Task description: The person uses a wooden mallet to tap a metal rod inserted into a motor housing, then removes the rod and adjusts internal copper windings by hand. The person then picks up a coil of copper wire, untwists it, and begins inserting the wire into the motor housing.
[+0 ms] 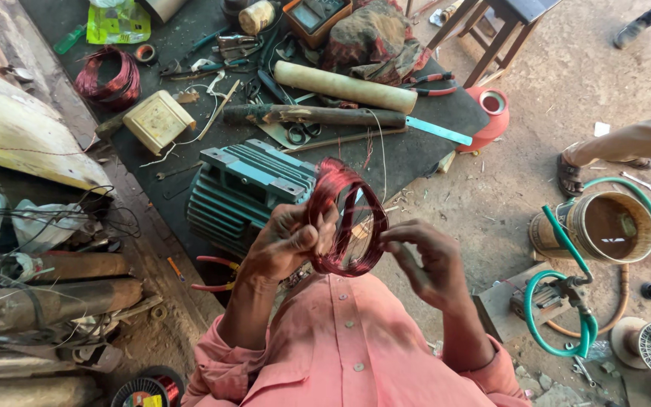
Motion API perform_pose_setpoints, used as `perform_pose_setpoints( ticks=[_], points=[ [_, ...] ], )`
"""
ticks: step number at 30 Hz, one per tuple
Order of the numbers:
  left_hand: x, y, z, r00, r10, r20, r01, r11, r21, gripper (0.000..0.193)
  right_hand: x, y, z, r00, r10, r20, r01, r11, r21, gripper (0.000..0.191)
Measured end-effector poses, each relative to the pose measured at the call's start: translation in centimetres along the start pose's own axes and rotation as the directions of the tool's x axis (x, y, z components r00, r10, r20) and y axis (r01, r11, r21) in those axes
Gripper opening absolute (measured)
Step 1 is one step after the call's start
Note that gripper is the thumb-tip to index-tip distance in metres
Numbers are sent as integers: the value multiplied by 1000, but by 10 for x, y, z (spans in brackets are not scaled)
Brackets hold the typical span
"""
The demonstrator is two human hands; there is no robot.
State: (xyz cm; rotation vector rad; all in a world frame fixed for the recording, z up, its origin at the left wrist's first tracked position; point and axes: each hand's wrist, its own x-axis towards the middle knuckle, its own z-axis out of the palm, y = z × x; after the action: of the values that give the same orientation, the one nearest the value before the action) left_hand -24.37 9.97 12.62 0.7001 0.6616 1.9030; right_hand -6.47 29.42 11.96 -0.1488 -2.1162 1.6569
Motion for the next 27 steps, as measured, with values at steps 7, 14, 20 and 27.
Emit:
perform_pose_setpoints(
  ticks=[7,14,20,27],
  points=[
    [2,-7,-15,997,74,-30,-78,982,-171,27,11,-13,16,989,-121,84,138,960,-242,20],
    [-1,-18,-12,996,78,-51,-84,986,-141,27,15,-18,23,976,-101,192,149,956,-252,26],
    [-1,-23,-8,996,86,-25,-89,983,-162,29,21,-19,24,951,-103,292,183,948,-262,27],
    [-3,-21,0,996,69,-61,-74,994,-86,43,32,-11,27,901,-106,421,249,921,-299,30]
  ],
)
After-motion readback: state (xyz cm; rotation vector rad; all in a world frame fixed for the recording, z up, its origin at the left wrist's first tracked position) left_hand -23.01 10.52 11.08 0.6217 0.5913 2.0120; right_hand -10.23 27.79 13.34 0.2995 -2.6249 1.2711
